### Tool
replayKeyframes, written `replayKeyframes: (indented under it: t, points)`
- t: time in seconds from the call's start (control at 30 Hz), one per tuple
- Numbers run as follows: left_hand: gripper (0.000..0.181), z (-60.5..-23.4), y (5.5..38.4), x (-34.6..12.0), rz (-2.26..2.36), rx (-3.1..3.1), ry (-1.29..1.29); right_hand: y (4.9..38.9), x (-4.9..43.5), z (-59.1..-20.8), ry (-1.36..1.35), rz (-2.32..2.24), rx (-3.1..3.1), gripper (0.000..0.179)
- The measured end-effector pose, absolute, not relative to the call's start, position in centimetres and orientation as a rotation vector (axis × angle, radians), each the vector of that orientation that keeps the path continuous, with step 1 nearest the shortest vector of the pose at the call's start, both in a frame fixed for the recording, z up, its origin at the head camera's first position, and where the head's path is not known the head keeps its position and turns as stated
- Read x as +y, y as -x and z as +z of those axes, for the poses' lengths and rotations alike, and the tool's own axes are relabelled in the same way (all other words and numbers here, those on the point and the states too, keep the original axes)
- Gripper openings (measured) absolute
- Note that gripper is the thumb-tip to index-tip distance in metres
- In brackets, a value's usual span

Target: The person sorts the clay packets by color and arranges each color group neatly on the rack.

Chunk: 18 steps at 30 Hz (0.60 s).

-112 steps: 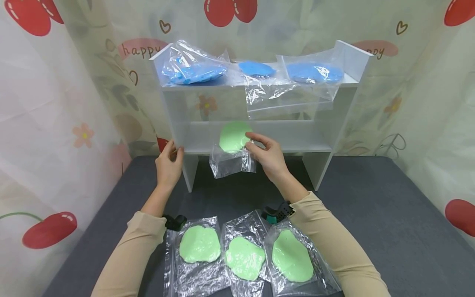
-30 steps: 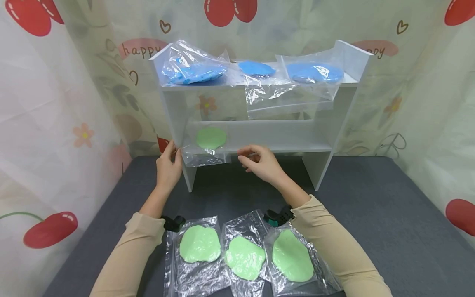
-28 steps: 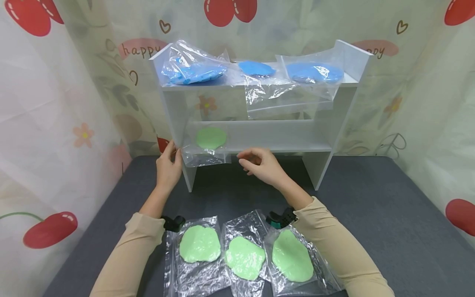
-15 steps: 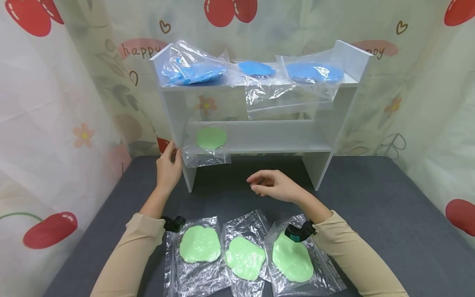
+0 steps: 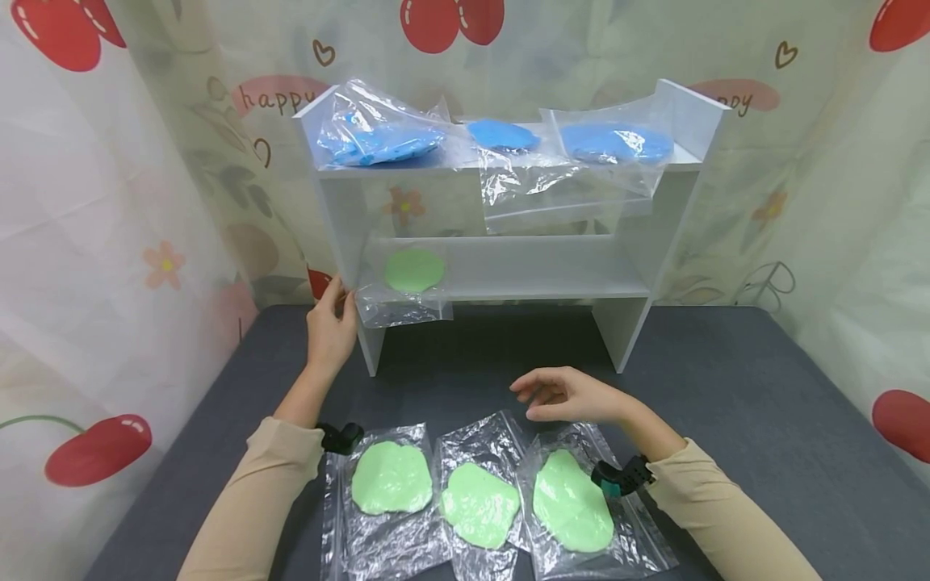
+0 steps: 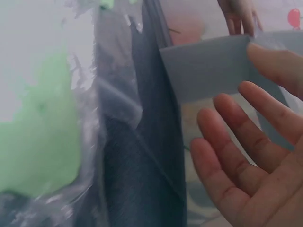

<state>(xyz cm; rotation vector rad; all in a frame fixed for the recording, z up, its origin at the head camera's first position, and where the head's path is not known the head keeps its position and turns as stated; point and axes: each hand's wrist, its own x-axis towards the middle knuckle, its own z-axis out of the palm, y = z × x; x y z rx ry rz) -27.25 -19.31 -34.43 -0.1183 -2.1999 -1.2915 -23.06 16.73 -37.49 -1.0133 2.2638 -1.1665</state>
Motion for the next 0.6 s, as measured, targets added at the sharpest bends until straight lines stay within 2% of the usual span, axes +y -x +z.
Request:
replayKeyframes:
  t: [0.2, 0.6]
  points:
    - [0.042, -34.5, 27.3, -19.3, -1.291, -2.204, 0.108, 22.8, 18.0, -38.5, 0.985, -1.108, 2.216, 0.056]
    - [0.042, -34.6, 27.5, -19.3, -1.282, -2.184, 0.124, 22.6, 19.9, -40.4, 1.022, -1.003, 2.198, 0.065]
